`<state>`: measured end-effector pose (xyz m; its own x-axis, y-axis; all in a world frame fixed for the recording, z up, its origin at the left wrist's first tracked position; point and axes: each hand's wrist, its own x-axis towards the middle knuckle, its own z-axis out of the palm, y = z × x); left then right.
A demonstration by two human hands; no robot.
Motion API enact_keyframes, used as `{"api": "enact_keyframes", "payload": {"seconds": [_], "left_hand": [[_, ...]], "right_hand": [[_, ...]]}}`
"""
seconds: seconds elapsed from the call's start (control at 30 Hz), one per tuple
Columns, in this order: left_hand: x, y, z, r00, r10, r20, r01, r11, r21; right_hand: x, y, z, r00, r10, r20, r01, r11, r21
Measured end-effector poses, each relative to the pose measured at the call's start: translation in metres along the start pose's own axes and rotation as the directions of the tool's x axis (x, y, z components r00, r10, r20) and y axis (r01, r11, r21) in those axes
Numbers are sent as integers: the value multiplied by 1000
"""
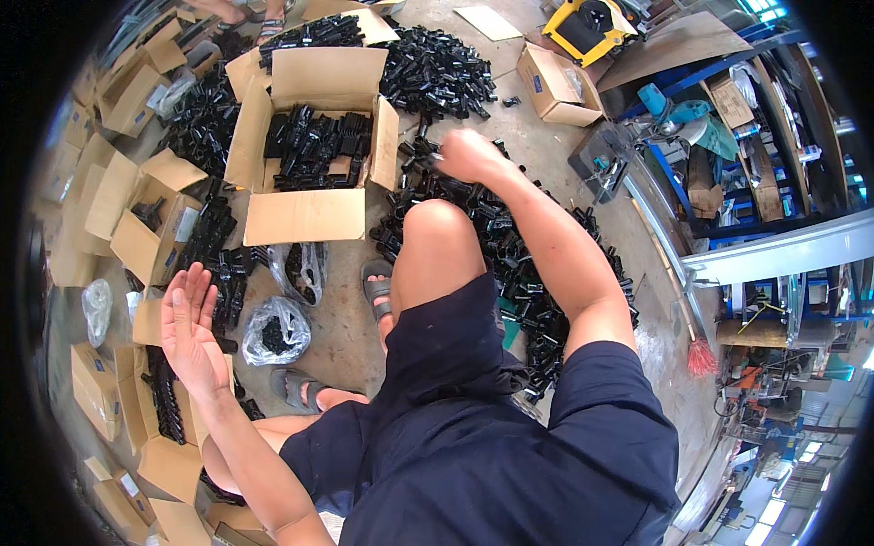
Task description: The person assembles small black metal components by hand, inserting a metal pin through pre-drilled holes in the parts while sitting amidst numerous boxes of components on a fabrication floor.
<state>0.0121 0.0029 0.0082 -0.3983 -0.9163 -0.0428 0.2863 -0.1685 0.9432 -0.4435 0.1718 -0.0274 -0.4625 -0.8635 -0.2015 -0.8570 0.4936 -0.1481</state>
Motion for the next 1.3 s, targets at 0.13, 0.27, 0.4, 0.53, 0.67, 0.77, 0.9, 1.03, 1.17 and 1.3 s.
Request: {"api": "enact_keyframes", "payload": {"seconds": [0.13, 0.27, 0.4, 0.53, 0.67, 0.77, 0.9, 1.03, 1.17, 1.3], "left_hand": [[-1, 2, 3, 999, -12, 37, 15, 996, -84], [2, 12, 13, 998, 58, -1, -58, 994, -91], [9, 17, -2, 992, 122, -25, -124, 984, -127], [10, 30, -16, 983, 136, -122, -155, 974, -163], [11, 47, -27, 957, 139, -254, -177, 975, -133], [12, 57, -50, 919, 192, -345, -243, 964, -110], [15, 63, -75, 874, 242, -422, -311, 945, -103], [17, 68, -99, 861, 263, -436, -346, 930, -122], [22, 73, -117, 833, 228, -505, -353, 921, -167], [24, 76, -124, 818, 209, -535, -371, 903, -214]], "right_hand": [[-21, 60, 10, 920, 377, 107, -380, 925, -1], [-23, 37, -15, 942, 334, -6, -321, 912, 256], [7, -27, -27, 993, 118, 29, -121, 955, 271], [42, -120, -2, 963, -270, -6, 258, 914, 312], [62, -217, 47, 846, -514, 139, 455, 833, 314], [67, -284, 97, 767, -596, 235, 532, 797, 286], [73, -343, 181, 750, -522, 406, 449, 853, 266], [88, -365, 259, 836, -488, 251, 438, 869, 230], [101, -377, 299, 964, -226, 139, 239, 967, -88], [107, -376, 341, 995, -104, 8, 104, 984, -142]]}}
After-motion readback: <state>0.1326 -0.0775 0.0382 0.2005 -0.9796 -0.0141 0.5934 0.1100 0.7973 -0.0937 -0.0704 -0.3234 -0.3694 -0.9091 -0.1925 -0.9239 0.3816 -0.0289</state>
